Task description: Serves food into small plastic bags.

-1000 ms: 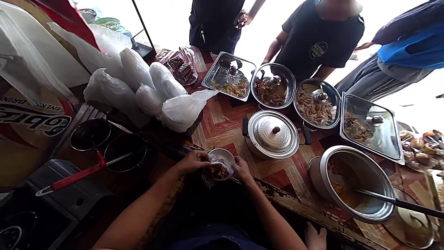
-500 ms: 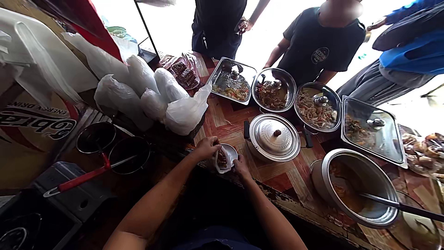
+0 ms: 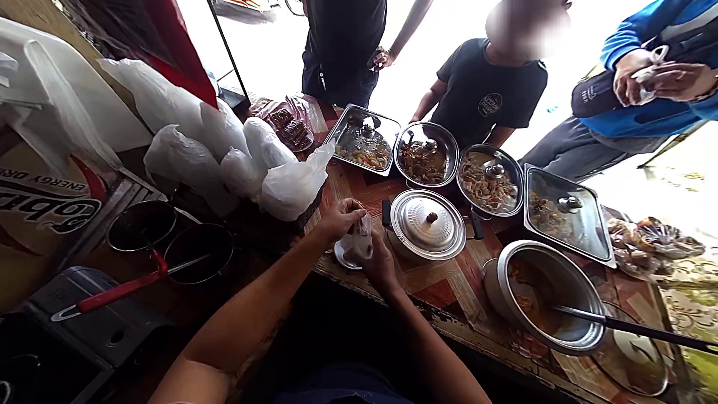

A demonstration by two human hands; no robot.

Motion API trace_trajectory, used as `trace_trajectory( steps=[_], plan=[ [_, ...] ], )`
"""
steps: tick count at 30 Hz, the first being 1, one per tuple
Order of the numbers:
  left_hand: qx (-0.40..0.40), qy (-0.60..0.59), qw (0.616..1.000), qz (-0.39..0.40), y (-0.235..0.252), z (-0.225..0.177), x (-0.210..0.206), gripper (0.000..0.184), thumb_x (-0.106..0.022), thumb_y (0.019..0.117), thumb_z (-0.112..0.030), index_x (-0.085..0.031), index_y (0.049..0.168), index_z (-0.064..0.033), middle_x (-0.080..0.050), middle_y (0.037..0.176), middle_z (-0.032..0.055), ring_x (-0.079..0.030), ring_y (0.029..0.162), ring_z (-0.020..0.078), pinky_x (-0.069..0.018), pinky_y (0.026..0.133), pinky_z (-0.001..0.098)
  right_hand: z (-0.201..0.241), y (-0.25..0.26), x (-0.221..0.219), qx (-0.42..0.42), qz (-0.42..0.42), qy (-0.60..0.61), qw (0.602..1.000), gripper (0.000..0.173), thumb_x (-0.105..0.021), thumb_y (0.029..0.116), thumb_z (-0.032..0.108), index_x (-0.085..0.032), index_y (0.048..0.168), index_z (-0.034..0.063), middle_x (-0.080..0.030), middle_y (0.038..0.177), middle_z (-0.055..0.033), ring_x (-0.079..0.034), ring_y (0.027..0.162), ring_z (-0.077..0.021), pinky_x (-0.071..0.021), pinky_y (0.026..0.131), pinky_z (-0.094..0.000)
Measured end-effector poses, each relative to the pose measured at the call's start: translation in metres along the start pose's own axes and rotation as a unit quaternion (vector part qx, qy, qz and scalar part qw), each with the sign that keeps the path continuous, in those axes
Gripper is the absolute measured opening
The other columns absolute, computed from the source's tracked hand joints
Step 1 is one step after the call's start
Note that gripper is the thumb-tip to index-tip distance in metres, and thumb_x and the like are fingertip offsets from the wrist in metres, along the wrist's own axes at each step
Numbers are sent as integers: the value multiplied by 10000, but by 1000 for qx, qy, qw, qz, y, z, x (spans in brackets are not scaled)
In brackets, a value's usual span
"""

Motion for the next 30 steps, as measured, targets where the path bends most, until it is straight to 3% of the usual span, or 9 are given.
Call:
trace_trajectory(
  steps=[2, 4, 6, 9, 13, 18, 21, 25, 30],
  plan=[
    [-80, 185, 978, -55, -8, -24, 16, 145, -587, 1046, -135, -628, 1052, 4, -640, 796, 84, -613, 640, 140, -546, 646, 314, 31, 19, 22, 44, -4, -18, 999, 296, -675, 899, 46, -696, 1176, -56, -721, 1047, -209, -706, 949, -318, -559, 871, -511],
    [-158, 334, 923, -108, -20, -47, 22, 158, -637, 1015, -146, -680, 1021, 5, -682, 850, 164, -662, 742, 301, -535, 712, 523, 53, 32, 35, 79, 12, -21, 997, 322, -647, 913, 5, -670, 1233, -11, -677, 895, -147, -634, 752, -239, -539, 709, -443],
    [-269, 371, 882, -113, -33, -58, 10, 129, -672, 984, -133, -716, 979, -13, -706, 876, 147, -690, 789, 306, -549, 731, 541, 60, 41, 31, 65, 66, -53, 994, 445, -670, 920, 8, -592, 1358, 9, -675, 886, -163, -643, 753, -273, -546, 725, -481],
    [-405, 282, 867, -61, -47, -50, -9, 299, -772, 885, -237, -747, 1112, -44, -690, 1185, 131, -654, 1088, 276, -534, 930, 485, 55, 51, 18, 23, 166, -87, 982, 181, -679, 946, 58, -682, 1084, -60, -692, 957, -223, -672, 911, -361, -513, 855, -583],
    [-177, 178, 968, 4, -12, 38, -9, 1125, -925, 694, -304, -294, 1584, -30, -395, 1581, 201, -431, 1432, 305, -374, 1169, 489, 75, 48, 23, 93, 173, -42, 980, 86, -682, 946, 58, -704, 962, -24, -658, 865, -131, -620, 779, -236, -517, 757, -477],
    [-59, 125, 989, 45, 18, 80, -24, 384, -818, 813, -179, -668, 1089, 44, -707, 989, 87, -664, 936, 84, -530, 938, 306, 79, 26, 50, 148, 107, 35, 983, 62, -647, 927, 17, -686, 921, -30, -644, 828, -77, -604, 739, -115, -530, 717, -311],
    [-97, 293, 937, 161, 22, 49, -26, 266, -731, 922, -213, -710, 999, 41, -674, 1042, 160, -594, 1063, 264, -384, 1029, 537, -6, 1, 90, -6, -26, 216, 976, 45, -625, 893, -7, -657, 913, 17, -643, 749, 44, -585, 646, -3, -514, 627, -197],
    [-201, 442, 866, 121, -10, -16, -39, 167, -706, 950, -168, -741, 969, -6, -659, 979, 163, -625, 908, 326, -493, 839, 535, -62, -83, 22, -276, 5, 505, 818, 141, -475, 1032, 6, -573, 966, 82, -665, 748, 17, -624, 623, -60, -542, 606, -227],
    [-437, 205, 871, 90, -82, -82, -54, 122, -680, 942, -192, -746, 939, -90, -692, 1051, 14, -666, 946, 53, -589, 808, 234, 63, -87, -48, -107, 267, 699, 655, 149, -820, 817, 344, -728, 907, 268, -666, 759, 125, -611, 656, 2, -507, 607, -189]
  ],
)
Point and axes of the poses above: each hand's wrist, its own y-axis towards the middle knuckle, its own x-axis out of the back of the hand, z = x × y, the point moved 10 cm from there along y, towards the middle knuckle
